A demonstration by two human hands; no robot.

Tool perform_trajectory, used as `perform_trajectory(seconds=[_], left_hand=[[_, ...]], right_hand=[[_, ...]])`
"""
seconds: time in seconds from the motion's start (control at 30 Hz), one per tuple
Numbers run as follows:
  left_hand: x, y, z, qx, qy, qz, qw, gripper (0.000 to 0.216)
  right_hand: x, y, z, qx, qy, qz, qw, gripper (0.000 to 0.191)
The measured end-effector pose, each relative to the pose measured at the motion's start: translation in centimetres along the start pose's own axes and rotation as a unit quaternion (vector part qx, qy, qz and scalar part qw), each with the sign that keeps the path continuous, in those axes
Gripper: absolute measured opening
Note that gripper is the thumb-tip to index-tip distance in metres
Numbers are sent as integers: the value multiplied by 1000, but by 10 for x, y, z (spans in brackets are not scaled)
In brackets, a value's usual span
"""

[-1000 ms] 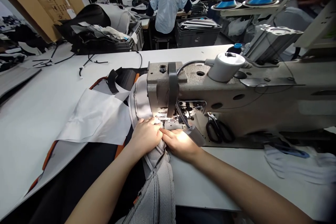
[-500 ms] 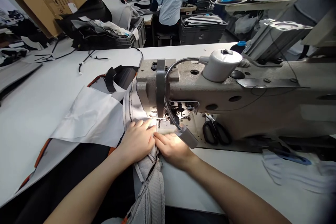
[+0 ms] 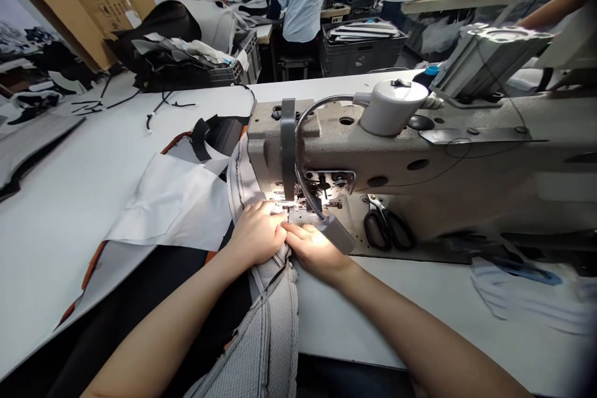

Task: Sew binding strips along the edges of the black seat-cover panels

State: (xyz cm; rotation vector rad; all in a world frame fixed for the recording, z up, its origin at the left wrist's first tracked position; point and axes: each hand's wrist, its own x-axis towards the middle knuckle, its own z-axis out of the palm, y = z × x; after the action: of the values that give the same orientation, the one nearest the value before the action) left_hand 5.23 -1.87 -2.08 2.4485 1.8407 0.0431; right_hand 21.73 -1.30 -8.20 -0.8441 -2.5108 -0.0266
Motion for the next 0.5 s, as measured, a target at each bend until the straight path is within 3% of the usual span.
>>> perform_trajectory(seconds=[0.27, 0.5], left_hand=[[1, -1, 12, -19, 40, 20, 999, 34], [-4, -1, 4, 5, 35, 9, 999, 35]], right_hand=[[3, 8, 6, 43, 8, -5, 999, 32], [-1, 8, 12, 53, 33, 4, 998, 38]])
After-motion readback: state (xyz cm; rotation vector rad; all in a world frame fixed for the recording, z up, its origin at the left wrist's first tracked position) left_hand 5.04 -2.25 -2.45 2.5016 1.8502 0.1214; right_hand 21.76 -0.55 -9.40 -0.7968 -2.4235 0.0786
